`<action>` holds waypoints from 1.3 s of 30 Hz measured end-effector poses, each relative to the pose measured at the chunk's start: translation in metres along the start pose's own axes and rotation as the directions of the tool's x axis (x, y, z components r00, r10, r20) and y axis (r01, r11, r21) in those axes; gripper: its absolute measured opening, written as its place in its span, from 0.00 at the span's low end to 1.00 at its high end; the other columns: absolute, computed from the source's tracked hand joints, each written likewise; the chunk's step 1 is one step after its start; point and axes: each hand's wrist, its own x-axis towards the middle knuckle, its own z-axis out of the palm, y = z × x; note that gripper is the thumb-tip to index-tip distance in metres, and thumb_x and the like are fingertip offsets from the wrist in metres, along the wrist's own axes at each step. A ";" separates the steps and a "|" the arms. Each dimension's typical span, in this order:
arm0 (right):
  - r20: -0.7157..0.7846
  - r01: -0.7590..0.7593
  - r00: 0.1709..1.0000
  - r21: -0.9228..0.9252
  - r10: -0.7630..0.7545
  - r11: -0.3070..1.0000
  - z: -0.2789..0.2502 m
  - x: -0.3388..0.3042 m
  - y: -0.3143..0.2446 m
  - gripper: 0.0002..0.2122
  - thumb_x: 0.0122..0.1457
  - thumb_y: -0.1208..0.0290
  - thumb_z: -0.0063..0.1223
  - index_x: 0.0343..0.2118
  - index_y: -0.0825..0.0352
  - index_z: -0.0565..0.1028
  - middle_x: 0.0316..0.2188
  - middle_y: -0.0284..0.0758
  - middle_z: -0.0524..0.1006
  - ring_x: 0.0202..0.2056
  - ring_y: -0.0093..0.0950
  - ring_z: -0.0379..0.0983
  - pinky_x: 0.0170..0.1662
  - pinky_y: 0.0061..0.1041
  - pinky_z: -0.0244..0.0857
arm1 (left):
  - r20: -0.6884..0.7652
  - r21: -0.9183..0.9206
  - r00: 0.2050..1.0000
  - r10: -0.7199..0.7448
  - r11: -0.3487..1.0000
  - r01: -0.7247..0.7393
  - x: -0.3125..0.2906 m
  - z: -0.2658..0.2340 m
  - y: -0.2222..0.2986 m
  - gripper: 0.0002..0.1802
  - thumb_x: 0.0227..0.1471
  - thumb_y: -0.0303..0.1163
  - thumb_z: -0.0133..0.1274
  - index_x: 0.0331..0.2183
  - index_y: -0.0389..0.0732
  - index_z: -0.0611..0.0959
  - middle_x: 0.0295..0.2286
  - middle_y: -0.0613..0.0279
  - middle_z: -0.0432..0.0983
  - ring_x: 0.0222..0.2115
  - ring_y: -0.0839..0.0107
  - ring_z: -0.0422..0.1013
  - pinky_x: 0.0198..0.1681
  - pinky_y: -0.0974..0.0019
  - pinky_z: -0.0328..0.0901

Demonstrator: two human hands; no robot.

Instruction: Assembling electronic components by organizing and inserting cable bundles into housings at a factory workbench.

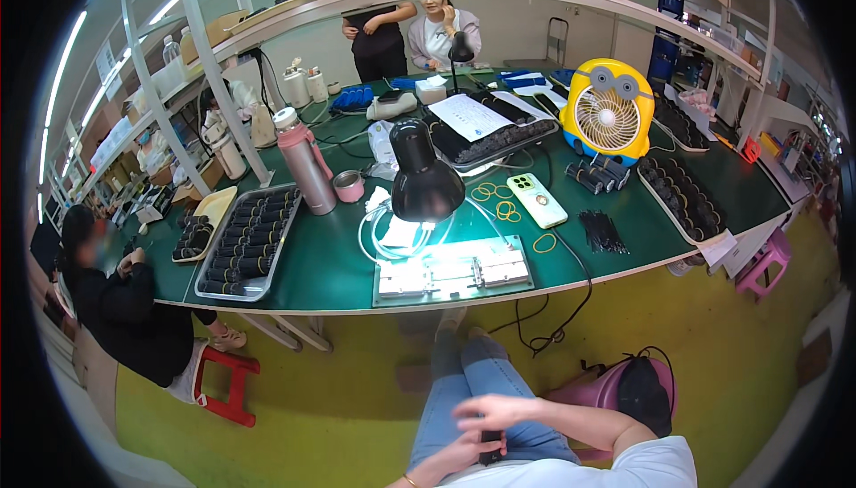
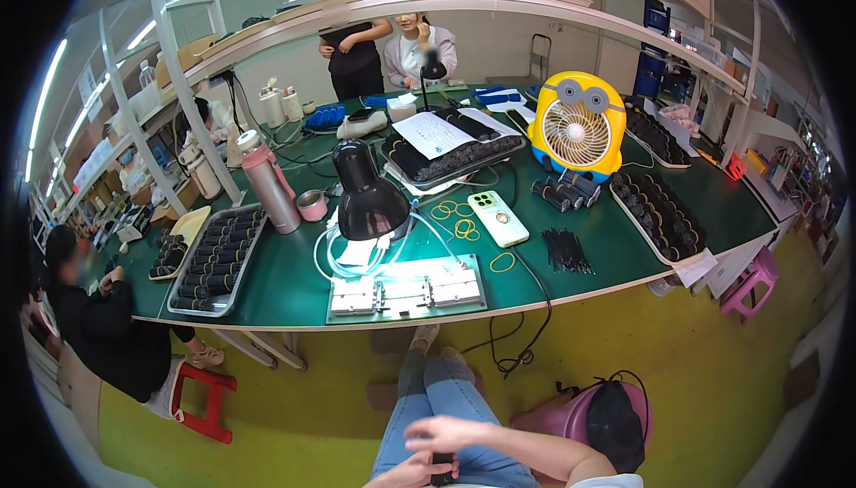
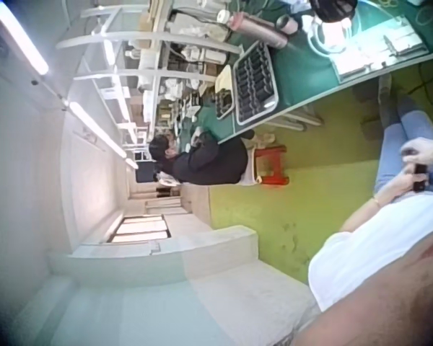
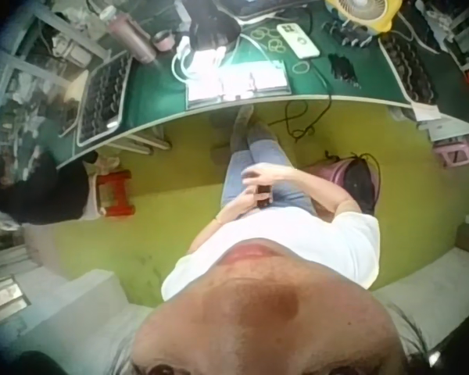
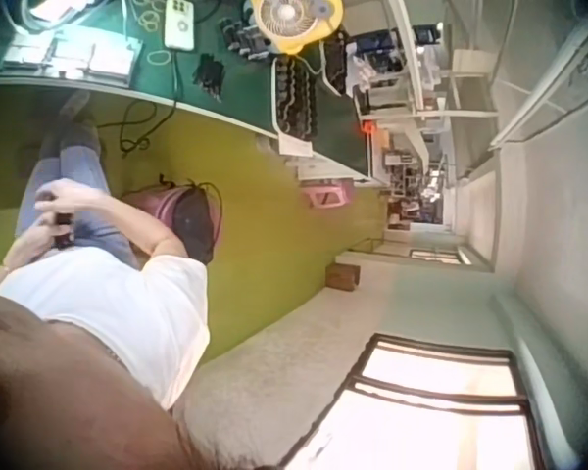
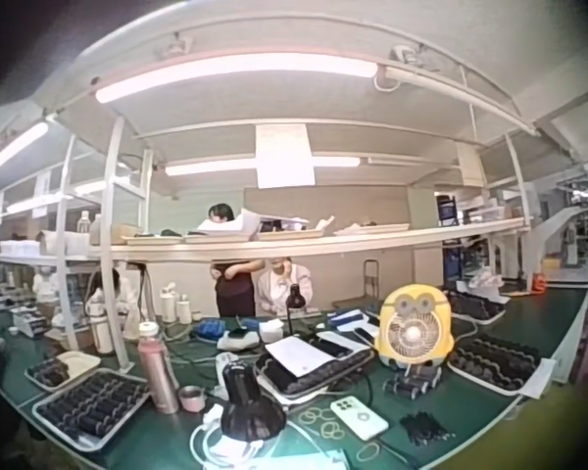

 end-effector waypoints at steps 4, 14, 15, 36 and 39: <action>0.294 -0.120 0.944 -0.124 0.152 0.985 0.015 -0.005 -0.006 0.25 0.55 0.49 0.37 0.45 0.67 0.68 0.42 0.42 0.71 0.45 0.34 0.67 0.48 0.28 0.59 | 0.000 0.034 0.999 0.039 0.999 -0.039 0.005 -0.008 0.001 0.07 0.49 0.27 0.48 0.32 0.35 0.72 0.26 0.62 0.69 0.30 0.72 0.68 0.38 0.69 0.63; 0.386 -0.159 0.894 -0.203 0.229 0.966 0.022 -0.012 -0.012 0.26 0.56 0.49 0.36 0.49 0.65 0.65 0.45 0.42 0.69 0.47 0.35 0.65 0.50 0.29 0.57 | 0.002 0.053 0.994 0.107 0.993 -0.107 0.005 -0.018 -0.031 0.07 0.49 0.26 0.48 0.33 0.35 0.71 0.27 0.61 0.69 0.30 0.70 0.68 0.39 0.64 0.64; 0.163 -0.100 0.980 -0.114 0.118 0.988 0.025 -0.009 0.003 0.26 0.55 0.48 0.37 0.48 0.65 0.65 0.45 0.41 0.68 0.47 0.34 0.65 0.49 0.29 0.57 | 0.004 0.045 0.995 0.104 0.994 -0.104 0.003 -0.017 -0.037 0.08 0.49 0.26 0.48 0.33 0.35 0.71 0.27 0.61 0.69 0.30 0.70 0.68 0.39 0.64 0.64; -0.647 0.164 0.736 0.456 0.200 0.875 -0.096 0.063 -0.049 0.06 0.53 0.73 0.50 0.25 0.71 0.75 0.14 0.27 0.70 0.12 0.11 0.58 0.14 0.12 0.52 | -0.233 -0.376 0.707 0.667 0.609 -0.698 0.065 0.011 0.130 0.11 0.45 0.21 0.49 0.36 0.36 0.72 0.26 0.63 0.69 0.26 0.74 0.67 0.32 0.71 0.63; -0.641 0.159 0.738 0.467 0.210 0.870 -0.099 0.064 -0.049 0.06 0.53 0.73 0.51 0.27 0.71 0.75 0.15 0.27 0.71 0.13 0.11 0.59 0.14 0.12 0.52 | -0.239 -0.384 0.715 0.657 0.612 -0.691 0.071 0.009 0.126 0.11 0.46 0.21 0.49 0.36 0.36 0.72 0.26 0.64 0.68 0.27 0.74 0.66 0.33 0.71 0.63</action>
